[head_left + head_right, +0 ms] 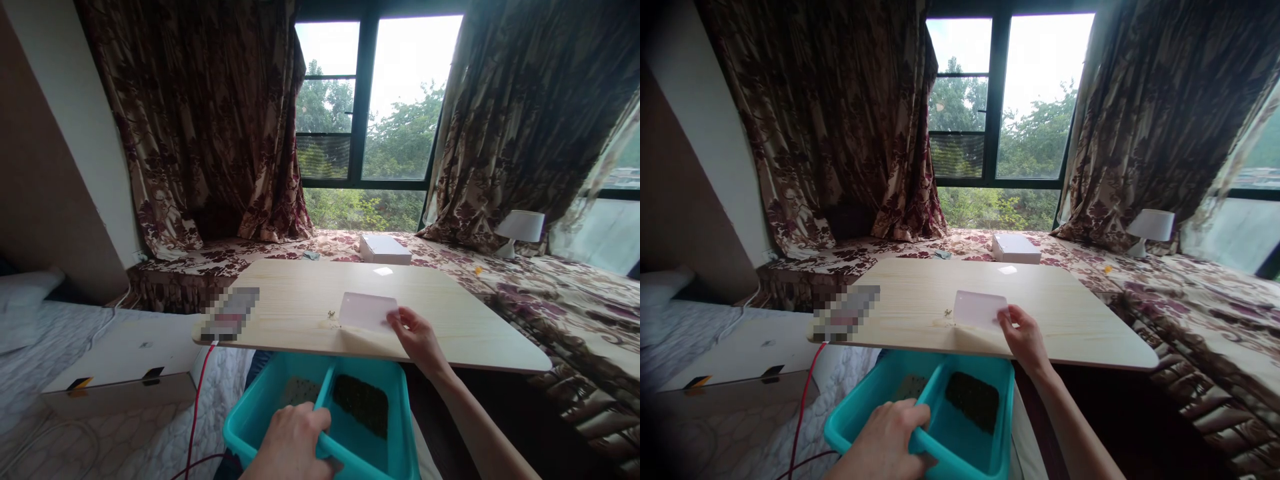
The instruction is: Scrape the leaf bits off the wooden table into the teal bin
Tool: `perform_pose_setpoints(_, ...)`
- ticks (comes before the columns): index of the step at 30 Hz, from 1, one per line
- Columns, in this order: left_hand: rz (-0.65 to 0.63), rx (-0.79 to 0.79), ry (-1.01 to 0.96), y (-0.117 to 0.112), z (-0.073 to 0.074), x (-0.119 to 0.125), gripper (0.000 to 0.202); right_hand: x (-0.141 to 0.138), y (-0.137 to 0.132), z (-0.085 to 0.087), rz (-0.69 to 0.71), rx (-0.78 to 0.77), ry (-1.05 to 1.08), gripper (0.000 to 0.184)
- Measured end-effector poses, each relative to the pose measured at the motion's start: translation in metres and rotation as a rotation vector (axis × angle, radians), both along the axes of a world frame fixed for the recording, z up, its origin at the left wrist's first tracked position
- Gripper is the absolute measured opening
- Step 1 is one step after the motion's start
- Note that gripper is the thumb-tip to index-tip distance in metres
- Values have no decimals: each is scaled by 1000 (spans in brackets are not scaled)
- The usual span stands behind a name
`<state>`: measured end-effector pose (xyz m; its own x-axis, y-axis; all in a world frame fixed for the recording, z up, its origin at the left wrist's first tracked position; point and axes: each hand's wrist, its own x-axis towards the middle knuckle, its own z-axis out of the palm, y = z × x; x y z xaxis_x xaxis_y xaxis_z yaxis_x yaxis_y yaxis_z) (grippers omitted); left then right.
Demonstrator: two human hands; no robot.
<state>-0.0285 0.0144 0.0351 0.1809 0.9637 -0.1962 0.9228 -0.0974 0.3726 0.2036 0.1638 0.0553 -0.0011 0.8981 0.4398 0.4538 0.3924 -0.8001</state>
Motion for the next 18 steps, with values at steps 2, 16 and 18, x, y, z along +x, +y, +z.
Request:
perform_pose_setpoints(2, -5, -5, -7, 0, 2, -1, 17, 0, 0, -1, 1, -6, -2, 24)
perform_pose_setpoints(16, 1, -11, -66, -4, 9, -9, 18, -1, -4, 5, 40, 3, 46, 28)
perform_pose_setpoints(18, 25, -2, -97, -5, 12, -14, 18, -1, -4, 5, 44, 2, 44, 28)
